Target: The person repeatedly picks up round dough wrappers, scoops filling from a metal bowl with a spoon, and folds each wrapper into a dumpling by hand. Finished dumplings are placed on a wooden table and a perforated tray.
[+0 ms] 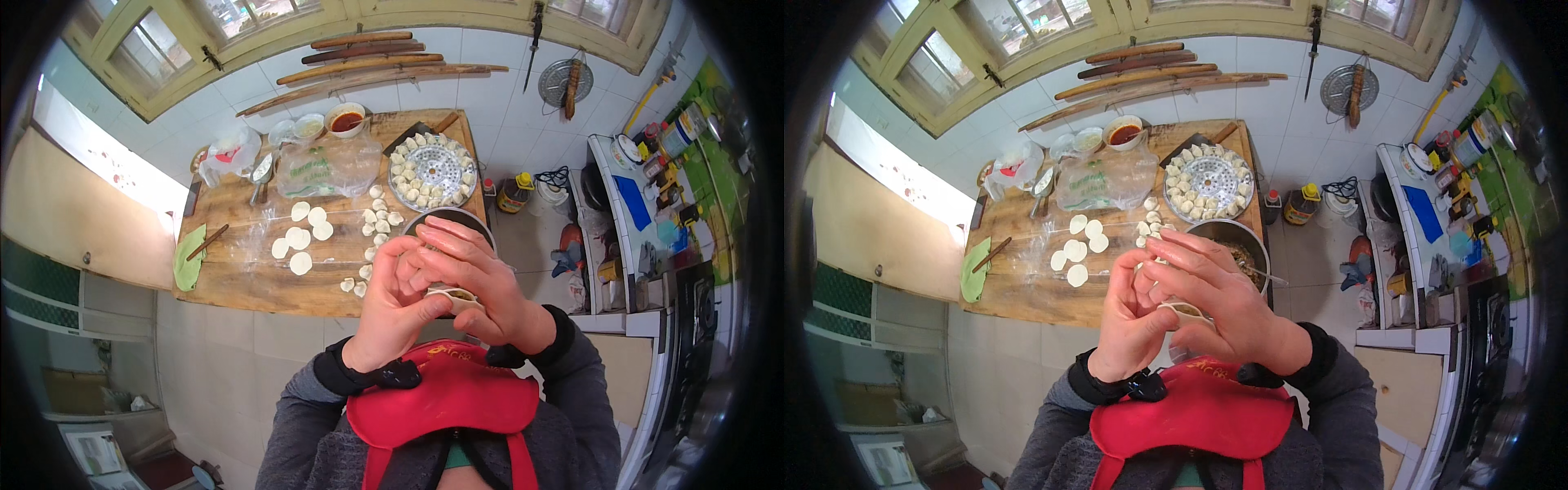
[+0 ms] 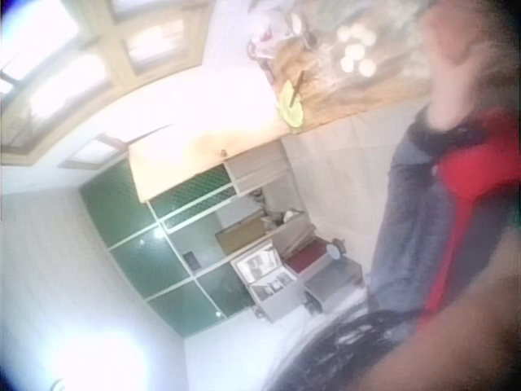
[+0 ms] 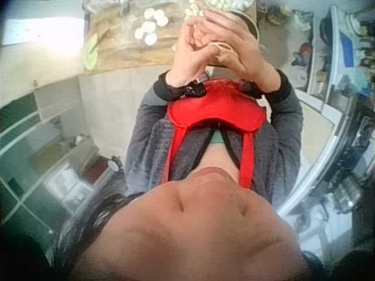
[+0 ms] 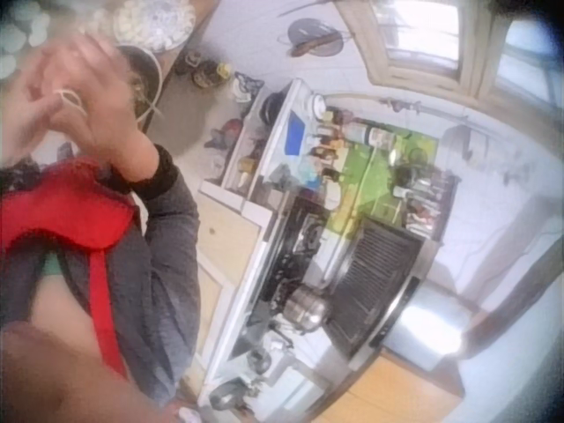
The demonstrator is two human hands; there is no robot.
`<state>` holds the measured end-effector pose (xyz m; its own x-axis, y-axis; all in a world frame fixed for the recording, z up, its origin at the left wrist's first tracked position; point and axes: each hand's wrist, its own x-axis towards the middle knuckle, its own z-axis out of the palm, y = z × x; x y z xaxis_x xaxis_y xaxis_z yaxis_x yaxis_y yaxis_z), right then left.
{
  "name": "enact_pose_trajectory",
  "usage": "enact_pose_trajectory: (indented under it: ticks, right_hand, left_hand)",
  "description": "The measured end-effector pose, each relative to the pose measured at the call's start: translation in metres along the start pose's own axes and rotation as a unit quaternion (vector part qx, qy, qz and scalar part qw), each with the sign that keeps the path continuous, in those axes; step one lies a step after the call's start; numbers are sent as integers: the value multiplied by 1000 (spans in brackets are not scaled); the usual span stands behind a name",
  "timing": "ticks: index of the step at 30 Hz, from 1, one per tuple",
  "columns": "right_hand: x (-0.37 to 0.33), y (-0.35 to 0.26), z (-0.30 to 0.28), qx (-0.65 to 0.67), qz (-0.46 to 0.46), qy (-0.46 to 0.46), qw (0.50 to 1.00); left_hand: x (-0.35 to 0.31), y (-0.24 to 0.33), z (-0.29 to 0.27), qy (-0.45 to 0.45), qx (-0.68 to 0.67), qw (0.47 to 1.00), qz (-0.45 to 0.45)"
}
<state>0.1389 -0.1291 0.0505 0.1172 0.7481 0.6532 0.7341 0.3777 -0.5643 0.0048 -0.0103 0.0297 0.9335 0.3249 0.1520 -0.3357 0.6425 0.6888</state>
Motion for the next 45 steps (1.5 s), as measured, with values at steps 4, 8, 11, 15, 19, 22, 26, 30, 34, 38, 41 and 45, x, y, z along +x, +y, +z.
enact_pose_trajectory:
  ticks: [4, 8, 11, 15, 19, 22, 26, 30, 34, 38, 41, 45]
  right_hand:
    - [3, -6, -4, -40, 6, 0, 999]
    - [5, -10, -4, -69, 14, 5, 997]
    - [6, -11, -3, -76, 14, 19, 997]
    - [6, -11, 0, -113, -33, 43, 992]
    - [5, -13, 2, -144, -45, 59, 987]
    - [3, -15, 2, -168, -57, 53, 983]
    - [3, -14, 3, -166, -56, 60, 983]
    - [8, -11, 5, -55, 4, 72, 996]
    - [11, -17, 7, 111, 89, 65, 988]
    - [12, -28, 14, 225, 165, 54, 959]
    - [15, -32, 15, 251, 180, 43, 950]
    - [20, -38, 11, 359, 280, -9, 890]
  left_hand:
    - [-1, 3, 1, -13, 15, 1000, 1]
    - [0, 4, 2, 1, 27, 1000, 2]
    - [0, 4, 2, -9, 39, 999, 6]
    - [0, 5, 0, -31, 49, 998, 3]
    - [-1, 6, 0, -27, 67, 997, -3]
    - [-3, 5, 0, -25, 54, 998, -1]
    - [-5, 2, 0, -5, 121, 993, -13]
    - [-3, 2, -6, -54, 84, 991, -87]
    - [-2, 1, -6, -114, 168, 977, -63]
    - [2, 7, -2, -115, 229, 965, -48]
    - [3, 17, 2, -124, 272, 954, -31]
    - [-2, 29, 12, -96, 274, 952, -92]
